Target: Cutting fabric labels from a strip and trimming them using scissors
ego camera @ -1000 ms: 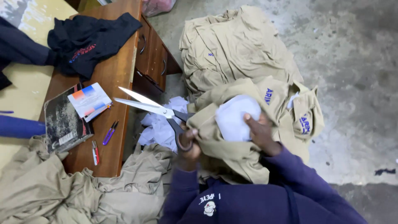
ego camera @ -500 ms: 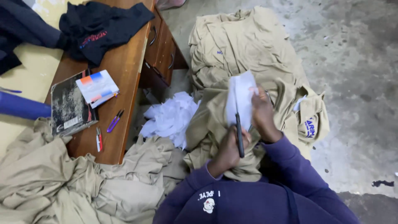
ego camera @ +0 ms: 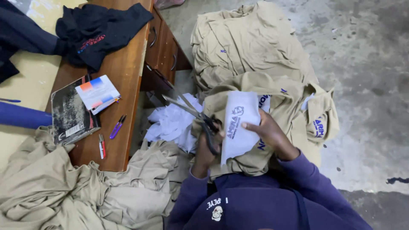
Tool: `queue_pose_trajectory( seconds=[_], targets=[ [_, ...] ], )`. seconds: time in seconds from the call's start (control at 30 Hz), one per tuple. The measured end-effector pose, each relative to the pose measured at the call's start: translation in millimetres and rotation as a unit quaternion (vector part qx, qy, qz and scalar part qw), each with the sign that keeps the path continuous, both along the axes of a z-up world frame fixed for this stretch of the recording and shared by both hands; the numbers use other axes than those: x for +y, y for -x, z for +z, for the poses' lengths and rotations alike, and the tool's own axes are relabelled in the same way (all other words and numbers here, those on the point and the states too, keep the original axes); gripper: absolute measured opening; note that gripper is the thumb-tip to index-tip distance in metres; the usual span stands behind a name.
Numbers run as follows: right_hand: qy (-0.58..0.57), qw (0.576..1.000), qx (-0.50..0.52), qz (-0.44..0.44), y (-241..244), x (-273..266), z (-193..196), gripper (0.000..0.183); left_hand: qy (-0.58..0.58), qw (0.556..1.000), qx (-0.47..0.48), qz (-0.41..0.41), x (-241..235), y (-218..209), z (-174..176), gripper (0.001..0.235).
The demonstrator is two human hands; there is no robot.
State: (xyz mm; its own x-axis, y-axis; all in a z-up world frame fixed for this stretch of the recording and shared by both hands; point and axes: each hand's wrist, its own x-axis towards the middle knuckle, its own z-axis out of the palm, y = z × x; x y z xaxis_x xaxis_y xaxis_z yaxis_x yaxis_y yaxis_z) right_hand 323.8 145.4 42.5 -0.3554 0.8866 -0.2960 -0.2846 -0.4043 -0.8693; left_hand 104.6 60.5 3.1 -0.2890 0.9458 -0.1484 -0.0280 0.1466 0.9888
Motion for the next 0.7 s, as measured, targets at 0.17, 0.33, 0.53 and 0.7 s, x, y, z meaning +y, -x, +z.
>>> queue_pose_trajectory(
  seconds=[0.17,0.33,0.53,0.7],
  targets=[
    [-0.243,0.851,-0.461,-0.060,-26,-8,13,0.078,0.020,0.992,0.111,-0.048,-17,-15,34,0.078],
    [-0.434,0.741,-0.485,-0.167,-24,-49,14,0.070,-0.012,0.999,0.051,-0.011,-28,-25,-9,0.028],
    [-0.281,0.938,-0.165,0.117,-15,-64,10,0.031,0.024,0.992,-0.074,-0.099,-34,-47,23,0.042],
    [-0.074,0.985,-0.149,0.042,-14,-54,-44,0.041,0.006,0.961,-0.145,-0.234,-23,-51,17,0.064]
  ],
)
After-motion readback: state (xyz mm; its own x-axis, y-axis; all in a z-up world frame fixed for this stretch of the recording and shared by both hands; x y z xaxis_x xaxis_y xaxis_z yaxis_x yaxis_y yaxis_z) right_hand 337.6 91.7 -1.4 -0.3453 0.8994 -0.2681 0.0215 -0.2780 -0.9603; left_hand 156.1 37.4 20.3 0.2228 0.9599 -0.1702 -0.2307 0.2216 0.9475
